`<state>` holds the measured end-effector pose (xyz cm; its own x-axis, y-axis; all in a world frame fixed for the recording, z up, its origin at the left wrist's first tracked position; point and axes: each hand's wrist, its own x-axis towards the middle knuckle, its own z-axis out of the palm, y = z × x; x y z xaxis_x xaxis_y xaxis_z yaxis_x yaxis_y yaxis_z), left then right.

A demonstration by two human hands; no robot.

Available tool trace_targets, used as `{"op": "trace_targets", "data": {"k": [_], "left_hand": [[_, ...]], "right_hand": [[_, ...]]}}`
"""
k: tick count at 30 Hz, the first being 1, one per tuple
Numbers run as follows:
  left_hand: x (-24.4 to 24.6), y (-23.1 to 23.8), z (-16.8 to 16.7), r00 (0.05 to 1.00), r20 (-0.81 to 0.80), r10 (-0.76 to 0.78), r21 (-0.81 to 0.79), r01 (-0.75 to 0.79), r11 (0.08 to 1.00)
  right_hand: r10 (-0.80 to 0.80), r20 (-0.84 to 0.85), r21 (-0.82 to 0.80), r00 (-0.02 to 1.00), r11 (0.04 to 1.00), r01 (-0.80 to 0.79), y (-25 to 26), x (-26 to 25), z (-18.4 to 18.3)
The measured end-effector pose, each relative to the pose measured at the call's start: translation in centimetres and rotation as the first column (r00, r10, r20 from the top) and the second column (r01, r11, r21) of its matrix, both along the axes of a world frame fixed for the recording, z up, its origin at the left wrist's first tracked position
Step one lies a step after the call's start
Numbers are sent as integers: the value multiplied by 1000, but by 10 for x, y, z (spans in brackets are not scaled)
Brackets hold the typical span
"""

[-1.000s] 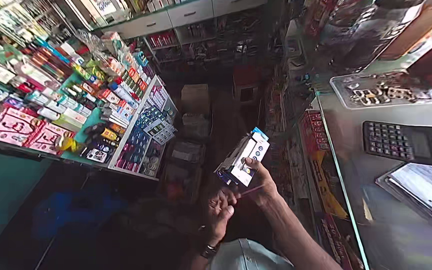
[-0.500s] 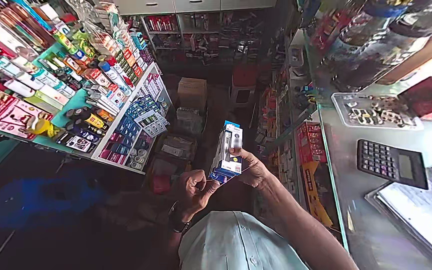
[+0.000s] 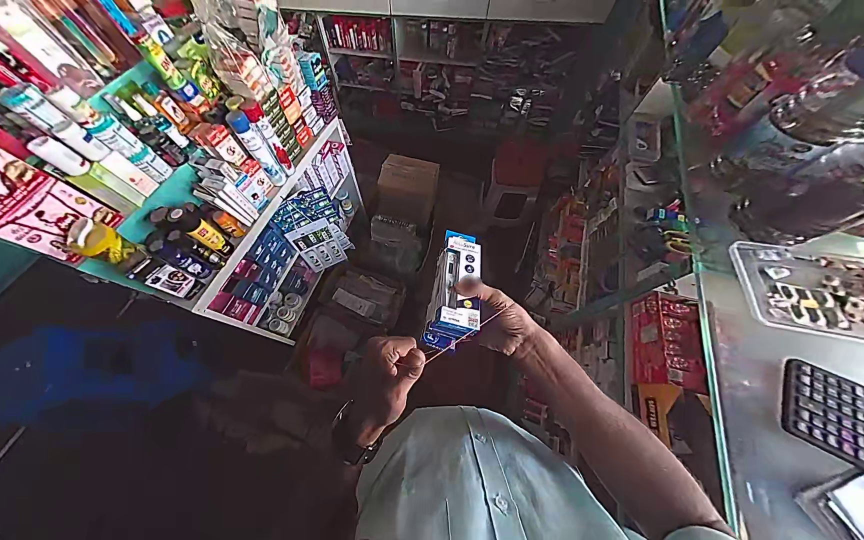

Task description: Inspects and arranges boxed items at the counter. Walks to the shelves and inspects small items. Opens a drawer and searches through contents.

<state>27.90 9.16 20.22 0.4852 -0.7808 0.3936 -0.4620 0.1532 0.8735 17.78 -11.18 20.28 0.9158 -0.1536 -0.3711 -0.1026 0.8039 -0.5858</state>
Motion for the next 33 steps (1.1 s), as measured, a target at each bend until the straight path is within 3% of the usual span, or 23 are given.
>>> {"op": "trace_targets", "data": {"k": [6, 8, 11, 13, 15, 18, 21, 26, 30, 33], "left_hand": [[44, -41, -16, 920, -389, 53, 41, -40, 998], [56, -53, -26, 924, -374, 74, 85, -45, 995], [66, -78, -33, 972, -172, 160, 253, -114, 961], [71, -104, -34, 974, -78, 214, 281, -185, 942], [79, -139, -36, 959, -90, 267, 201, -245, 948], [89, -205, -32, 925, -274, 264, 91, -248, 964], [94, -262, -29, 880, -390, 269, 68, -264, 962], [113, -355, -45, 896, -380, 229, -63, -272, 960], [128, -409, -61, 875, -430, 222, -24, -257, 966], [146, -444, -77, 797, -596, 99, -41, -153, 987]], "right_hand": [[100, -3, -58, 995, 993, -100, -20, 29, 3], [131, 23, -40, 991, 991, -130, -42, 35, 5], [194, 73, -9, 978, 981, -194, -86, 44, 5], [241, 88, -25, 967, 971, -239, -116, 51, 4], [291, 78, -90, 954, 955, -284, -141, 58, 0], [381, 156, -96, 911, 924, -370, -182, 69, -14], [340, 164, -52, 926, 940, -336, -229, 77, -17], [279, 123, -123, 952, 957, -264, -315, 95, -15], [208, 107, -109, 972, 974, -197, -362, 113, -24], [153, 71, -166, 986, 976, -140, -396, 142, -29]]}}
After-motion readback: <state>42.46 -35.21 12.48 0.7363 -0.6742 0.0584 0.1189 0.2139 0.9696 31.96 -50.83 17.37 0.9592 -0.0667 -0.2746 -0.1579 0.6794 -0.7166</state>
